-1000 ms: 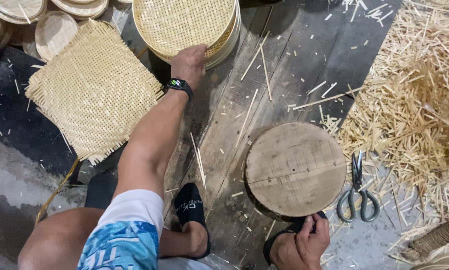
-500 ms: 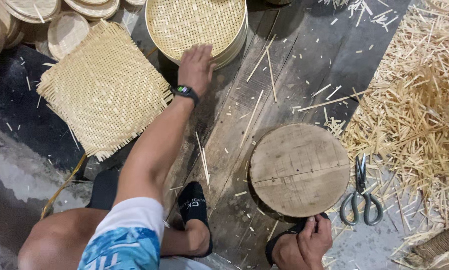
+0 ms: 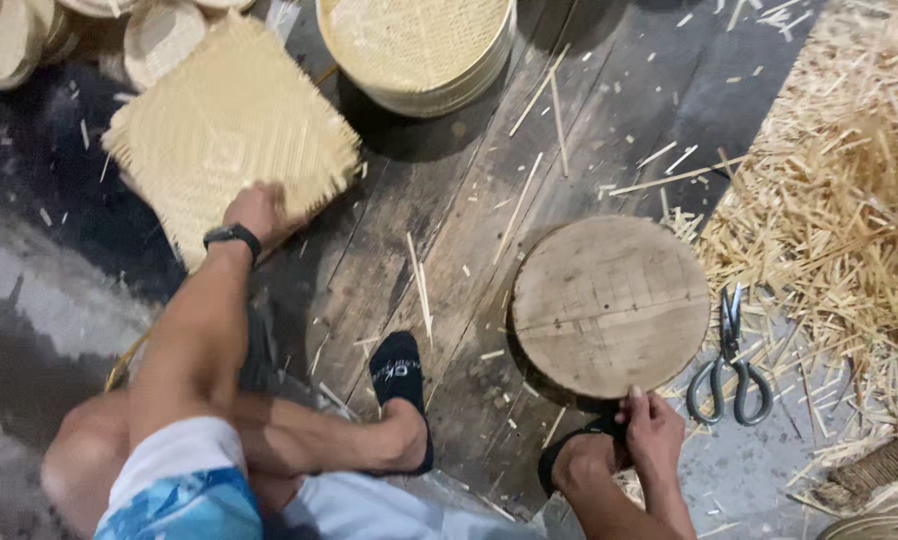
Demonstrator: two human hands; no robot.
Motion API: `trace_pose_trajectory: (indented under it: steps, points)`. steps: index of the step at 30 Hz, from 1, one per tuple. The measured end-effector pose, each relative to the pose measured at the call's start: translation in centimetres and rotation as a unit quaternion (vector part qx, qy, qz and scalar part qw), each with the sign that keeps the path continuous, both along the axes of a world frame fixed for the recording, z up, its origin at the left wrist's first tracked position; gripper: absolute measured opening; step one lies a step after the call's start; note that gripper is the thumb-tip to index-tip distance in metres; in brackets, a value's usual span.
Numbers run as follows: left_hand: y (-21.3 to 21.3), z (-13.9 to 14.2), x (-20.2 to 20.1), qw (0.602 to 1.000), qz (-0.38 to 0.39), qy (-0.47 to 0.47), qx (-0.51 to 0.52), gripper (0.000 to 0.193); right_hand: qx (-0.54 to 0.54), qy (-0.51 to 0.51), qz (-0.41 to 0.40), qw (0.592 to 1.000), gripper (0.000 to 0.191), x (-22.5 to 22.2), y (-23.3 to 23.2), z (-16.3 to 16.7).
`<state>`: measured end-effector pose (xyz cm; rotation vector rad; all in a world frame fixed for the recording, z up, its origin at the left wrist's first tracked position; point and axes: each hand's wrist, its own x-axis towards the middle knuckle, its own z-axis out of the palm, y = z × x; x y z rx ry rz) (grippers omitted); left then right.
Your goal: The person sits on the floor assembling round bamboo sieves. They place a square woven bamboo mat over a bamboo ring, press a wooden forming block into the mat to shape it, trim the excess mat edges with scissors, and set the finished sieve onto a stack.
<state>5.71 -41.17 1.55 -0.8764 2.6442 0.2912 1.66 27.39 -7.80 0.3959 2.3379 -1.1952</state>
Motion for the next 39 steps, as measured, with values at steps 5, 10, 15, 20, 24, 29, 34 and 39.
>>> trace_pose_trajectory:
  steps: [5, 10, 15, 20, 24, 29, 34, 39]
  points:
    - [0.7, 2.7, 0.5, 0.967, 0.046, 0.218, -0.123, 0.025, -0.146, -0.016, -0.022, 0.989, 0.041, -0.7, -2.4, -0.7]
    - [3.9, 10.2, -3.3, 0.792, 0.026, 0.540, -0.284, 0.019, -0.082, 0.032, -0.007, 0.996, 0.046, -0.3, -3.4, 0.9]
    - [22.6, 8.7, -5.0, 0.828, -0.227, 0.511, -0.036, 0.040, -0.218, 0.113, -0.088, 0.965, 0.044, -3.1, -2.4, 5.1]
    - [41.0, 1.4, -0.4, 0.807, -0.466, 0.327, 0.159, 0.050, -0.310, 0.031, -0.156, 0.937, 0.036, -7.2, -0.4, 7.4]
    - [42.1, -1.8, -0.1, 0.801, -0.468, 0.202, 0.313, 0.042, -0.198, 0.067, -0.075, 0.975, 0.028, -7.9, 0.1, 5.1]
    - [34.5, -4.6, -7.5, 0.939, -0.046, 0.287, 0.183, 0.059, -0.174, 0.054, -0.090, 0.979, 0.025, -7.6, 0.4, 2.6]
    - [27.6, -7.4, -11.6, 0.870, 0.182, 0.092, 0.449, 0.041, -0.112, 0.108, -0.143, 0.977, 0.041, -7.7, -1.1, 5.4]
    - [28.1, -8.1, -10.5, 0.883, 0.166, 0.144, 0.416, 0.031, 0.093, 0.339, 0.188, 0.917, 0.065, -6.9, -5.8, 9.9]
